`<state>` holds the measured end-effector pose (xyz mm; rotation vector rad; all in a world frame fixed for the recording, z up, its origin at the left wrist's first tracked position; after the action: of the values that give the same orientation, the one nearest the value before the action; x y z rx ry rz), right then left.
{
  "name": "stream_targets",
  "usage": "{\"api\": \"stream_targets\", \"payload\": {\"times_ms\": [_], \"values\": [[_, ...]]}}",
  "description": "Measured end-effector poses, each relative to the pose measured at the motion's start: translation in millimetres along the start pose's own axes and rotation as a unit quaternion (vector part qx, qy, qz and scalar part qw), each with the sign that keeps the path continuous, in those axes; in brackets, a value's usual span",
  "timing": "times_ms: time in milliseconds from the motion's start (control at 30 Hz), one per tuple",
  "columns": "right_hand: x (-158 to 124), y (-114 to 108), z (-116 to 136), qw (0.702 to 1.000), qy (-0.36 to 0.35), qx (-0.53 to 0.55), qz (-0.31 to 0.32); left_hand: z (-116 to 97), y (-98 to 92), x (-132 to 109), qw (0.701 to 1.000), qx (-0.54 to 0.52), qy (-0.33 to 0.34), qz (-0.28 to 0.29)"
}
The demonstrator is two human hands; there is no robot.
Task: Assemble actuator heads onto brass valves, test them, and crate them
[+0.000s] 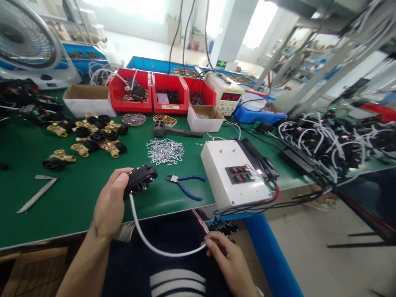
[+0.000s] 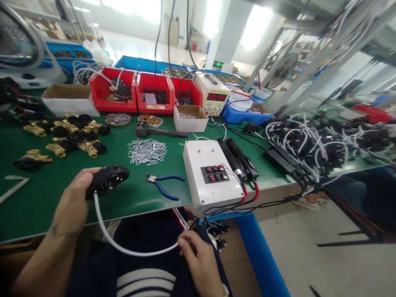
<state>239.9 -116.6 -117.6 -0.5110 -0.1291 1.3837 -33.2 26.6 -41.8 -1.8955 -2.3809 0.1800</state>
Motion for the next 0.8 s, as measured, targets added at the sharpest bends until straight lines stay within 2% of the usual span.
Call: {"api": "stream_targets", "payload": {"times_ms": [67,133,200,300,333,367,400,433,500,533,567,600,633,667,700,733,800], "values": [[-4,-10,19,0.995,-0.072,0.022,-0.058,4,-2.3,4,0.984,0.172,0.040,-0.005],[-9,-13,39,0.985,-0.150,0.031,-0.085,5,4.8,7,0.961,0.258,0.098,0.019],[-11,-12,55,0.972,-0.209,0.032,-0.098,-1,13.3,5,0.943,0.287,0.167,0.030],[-11,-9,72,0.962,-0.249,0.050,-0.101,-20,17.3,-14,0.931,0.279,0.232,-0.037],[-11,-8,77,0.960,-0.255,0.064,-0.098,-26,23.1,-26,0.934,0.261,0.243,-0.038],[-11,-6,82,0.957,-0.262,0.079,-0.093,-32,33.9,-39,0.940,0.228,0.253,-0.011],[-11,-5,85,0.956,-0.265,0.094,-0.081,-36,52.3,-54,0.946,0.189,0.256,0.062],[-11,-2,88,0.956,-0.265,0.114,-0.056,-34,73.5,-69,0.948,0.156,0.230,0.157],[-11,8,87,0.954,-0.243,0.169,0.046,-28,108.4,-97,0.935,0.089,0.146,0.312],[-11,12,83,0.950,-0.221,0.192,0.110,-23,120.3,-108,0.924,0.066,0.099,0.363],[-8,12,73,0.950,-0.184,0.205,0.146,-20,127.7,-114,0.917,0.047,0.058,0.392],[-1,5,57,0.958,-0.137,0.208,0.138,-18,131.5,-117,0.913,0.035,0.024,0.405],[8,-9,37,0.971,-0.089,0.201,0.094,-17,132.9,-117,0.913,0.027,-0.001,0.407],[20,-31,10,0.982,-0.031,0.184,-0.008,-17,131.9,-116,0.917,0.020,-0.014,0.398],[29,-55,-15,0.979,0.011,0.171,-0.106,-20,129.9,-113,0.924,0.013,-0.014,0.382],[37,-72,-36,0.972,0.032,0.165,-0.167,-24,127.7,-111,0.930,0.009,-0.005,0.366],[57,-91,-72,0.960,0.058,0.152,-0.227,-32,124.7,-109,0.940,0.011,0.025,0.339]]}}
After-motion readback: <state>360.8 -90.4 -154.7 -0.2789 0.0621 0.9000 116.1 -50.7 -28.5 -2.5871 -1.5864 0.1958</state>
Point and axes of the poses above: each hand's wrist, its own x-axis towards the middle knuckle, its own y-axis out of the palm, z = x × y, the point moved 8 cm from there along x, towards the middle knuckle, and after that the axes turned 5 degrees about -z, right-handed, at the moved point
